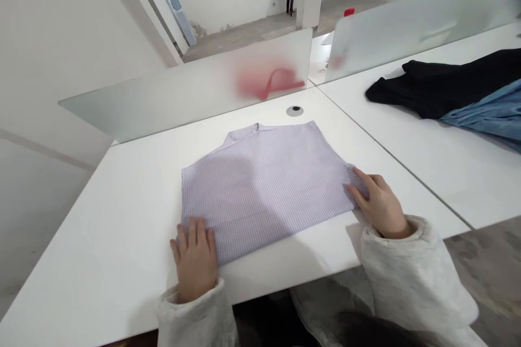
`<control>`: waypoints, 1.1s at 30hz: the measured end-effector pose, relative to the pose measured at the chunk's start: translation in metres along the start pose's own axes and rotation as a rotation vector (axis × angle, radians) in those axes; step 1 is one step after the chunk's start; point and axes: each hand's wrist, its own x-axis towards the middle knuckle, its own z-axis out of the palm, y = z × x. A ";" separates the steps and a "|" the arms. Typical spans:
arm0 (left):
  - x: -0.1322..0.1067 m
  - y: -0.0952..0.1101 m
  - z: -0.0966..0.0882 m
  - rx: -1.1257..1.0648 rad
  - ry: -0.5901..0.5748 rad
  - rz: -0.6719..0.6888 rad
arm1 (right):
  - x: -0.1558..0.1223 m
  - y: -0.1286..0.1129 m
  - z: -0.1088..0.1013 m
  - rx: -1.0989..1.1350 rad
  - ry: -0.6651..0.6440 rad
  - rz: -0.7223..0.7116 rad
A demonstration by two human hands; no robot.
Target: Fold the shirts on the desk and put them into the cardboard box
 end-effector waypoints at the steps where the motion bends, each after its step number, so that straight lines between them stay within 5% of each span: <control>1: 0.000 0.016 0.000 -0.026 0.015 0.068 | 0.000 -0.001 -0.001 0.028 -0.017 0.030; 8: -0.013 0.182 0.006 -0.257 -0.204 0.729 | 0.004 -0.010 -0.019 0.313 -0.177 0.202; 11: -0.012 0.241 0.010 -0.290 -0.190 0.794 | 0.004 -0.011 -0.024 0.454 -0.206 0.261; 14: -0.008 0.274 0.014 -0.304 -0.166 0.750 | 0.003 -0.009 -0.025 0.589 -0.203 0.324; 25: 0.003 0.265 -0.003 -0.655 -0.188 0.556 | -0.019 -0.007 -0.017 1.149 0.030 0.429; 29: -0.008 0.262 -0.022 -0.816 -0.206 0.570 | -0.037 -0.019 -0.008 0.956 -0.143 0.061; 33: -0.031 0.260 -0.047 -0.948 -0.285 0.645 | -0.035 -0.042 -0.010 0.564 -0.119 -0.252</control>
